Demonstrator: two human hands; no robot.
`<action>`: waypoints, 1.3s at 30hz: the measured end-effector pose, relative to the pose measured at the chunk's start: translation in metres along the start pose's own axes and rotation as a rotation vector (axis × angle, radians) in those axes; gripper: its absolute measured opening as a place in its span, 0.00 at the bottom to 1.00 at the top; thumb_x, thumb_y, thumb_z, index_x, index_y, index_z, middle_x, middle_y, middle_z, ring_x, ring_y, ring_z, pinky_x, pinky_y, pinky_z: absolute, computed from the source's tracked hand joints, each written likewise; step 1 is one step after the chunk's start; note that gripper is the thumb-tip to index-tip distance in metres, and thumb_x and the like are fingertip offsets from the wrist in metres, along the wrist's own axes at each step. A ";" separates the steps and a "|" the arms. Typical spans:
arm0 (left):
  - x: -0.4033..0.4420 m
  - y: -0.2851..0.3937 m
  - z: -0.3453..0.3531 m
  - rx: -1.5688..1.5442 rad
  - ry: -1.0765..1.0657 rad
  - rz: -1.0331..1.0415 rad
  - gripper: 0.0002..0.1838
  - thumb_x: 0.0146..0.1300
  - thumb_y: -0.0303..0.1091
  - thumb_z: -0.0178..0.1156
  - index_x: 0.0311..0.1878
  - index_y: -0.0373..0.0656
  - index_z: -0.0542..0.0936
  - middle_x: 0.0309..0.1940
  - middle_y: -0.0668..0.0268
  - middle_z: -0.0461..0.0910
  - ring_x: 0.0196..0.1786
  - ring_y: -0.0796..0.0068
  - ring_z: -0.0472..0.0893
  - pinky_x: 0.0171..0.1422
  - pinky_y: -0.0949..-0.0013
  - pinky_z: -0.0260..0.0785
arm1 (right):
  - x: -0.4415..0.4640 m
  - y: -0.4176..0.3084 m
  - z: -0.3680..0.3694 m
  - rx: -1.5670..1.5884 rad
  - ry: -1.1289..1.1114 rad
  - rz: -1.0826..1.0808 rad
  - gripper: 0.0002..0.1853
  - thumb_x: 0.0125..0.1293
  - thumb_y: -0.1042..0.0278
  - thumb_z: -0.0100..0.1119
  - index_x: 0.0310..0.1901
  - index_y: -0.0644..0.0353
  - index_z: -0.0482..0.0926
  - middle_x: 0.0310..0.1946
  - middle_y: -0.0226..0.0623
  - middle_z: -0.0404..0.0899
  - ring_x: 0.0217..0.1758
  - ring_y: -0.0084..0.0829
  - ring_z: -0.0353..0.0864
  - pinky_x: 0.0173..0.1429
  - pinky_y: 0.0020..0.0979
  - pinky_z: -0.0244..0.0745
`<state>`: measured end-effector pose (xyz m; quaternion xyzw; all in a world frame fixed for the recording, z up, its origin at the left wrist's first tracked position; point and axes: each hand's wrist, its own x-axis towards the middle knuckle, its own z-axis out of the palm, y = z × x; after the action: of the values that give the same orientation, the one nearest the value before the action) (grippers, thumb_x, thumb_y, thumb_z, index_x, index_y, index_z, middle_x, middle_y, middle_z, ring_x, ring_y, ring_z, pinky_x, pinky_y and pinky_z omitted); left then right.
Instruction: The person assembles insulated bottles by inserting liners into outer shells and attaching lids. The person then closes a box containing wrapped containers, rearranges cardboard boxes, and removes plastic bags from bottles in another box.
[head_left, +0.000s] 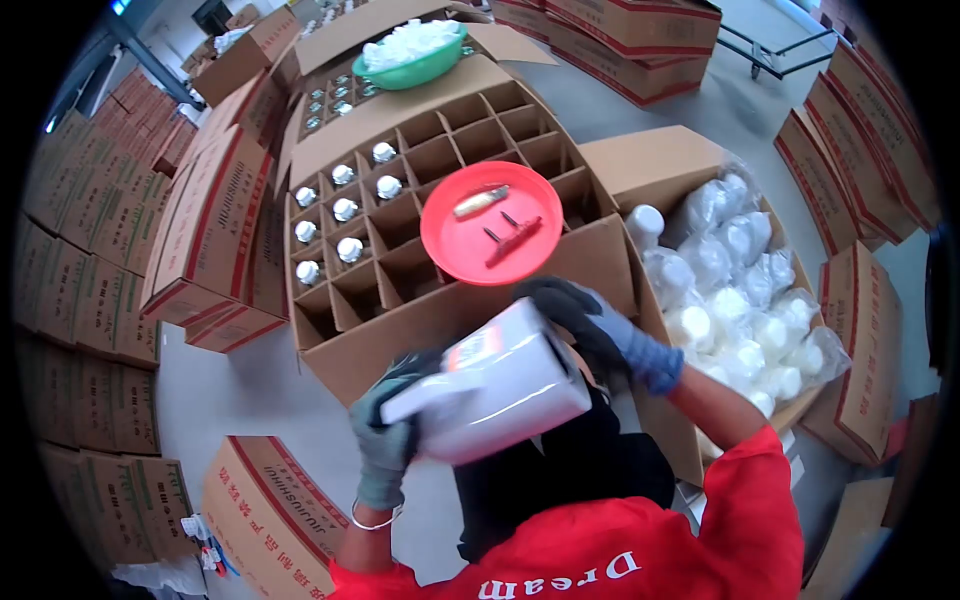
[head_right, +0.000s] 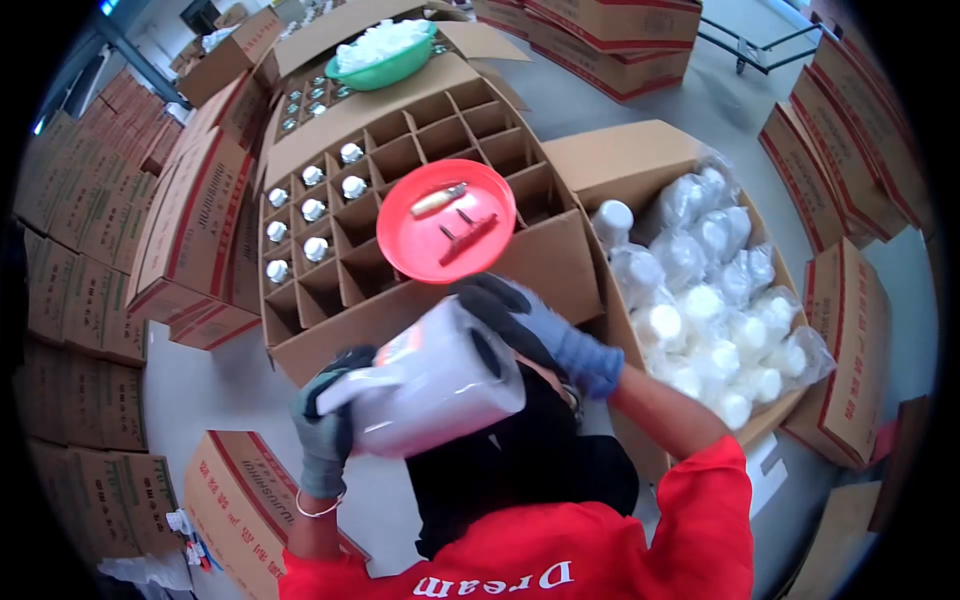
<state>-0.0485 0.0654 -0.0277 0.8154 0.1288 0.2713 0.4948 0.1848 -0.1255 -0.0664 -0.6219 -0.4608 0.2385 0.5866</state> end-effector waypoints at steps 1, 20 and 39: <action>-0.007 -0.007 -0.014 0.015 0.075 -0.330 0.13 0.57 0.26 0.55 0.44 0.34 0.83 0.45 0.54 0.84 0.50 0.65 0.82 0.56 0.64 0.73 | 0.031 -0.003 -0.008 -0.187 -0.013 0.091 0.17 0.65 0.55 0.60 0.49 0.58 0.78 0.49 0.44 0.77 0.58 0.42 0.75 0.62 0.38 0.68; -0.027 -0.147 -0.027 -0.298 -0.230 -0.351 0.20 0.62 0.32 0.61 0.57 0.41 0.76 0.47 0.57 0.82 0.48 0.58 0.82 0.52 0.63 0.73 | 0.096 -0.039 0.022 -0.286 -0.573 -0.713 0.17 0.55 0.64 0.63 0.47 0.55 0.77 0.47 0.37 0.73 0.57 0.44 0.71 0.69 0.51 0.59; -0.018 -0.072 -0.013 0.190 0.437 -0.177 0.10 0.59 0.26 0.54 0.39 0.33 0.83 0.35 0.61 0.85 0.39 0.68 0.82 0.46 0.66 0.73 | 0.026 -0.050 0.035 -0.465 -0.112 -0.093 0.19 0.64 0.56 0.61 0.47 0.61 0.69 0.33 0.52 0.77 0.36 0.55 0.79 0.37 0.45 0.73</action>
<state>-0.0669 0.1006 -0.0914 0.7658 0.3286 0.3832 0.3984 0.1527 -0.0908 -0.0193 -0.7043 -0.5631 0.1327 0.4115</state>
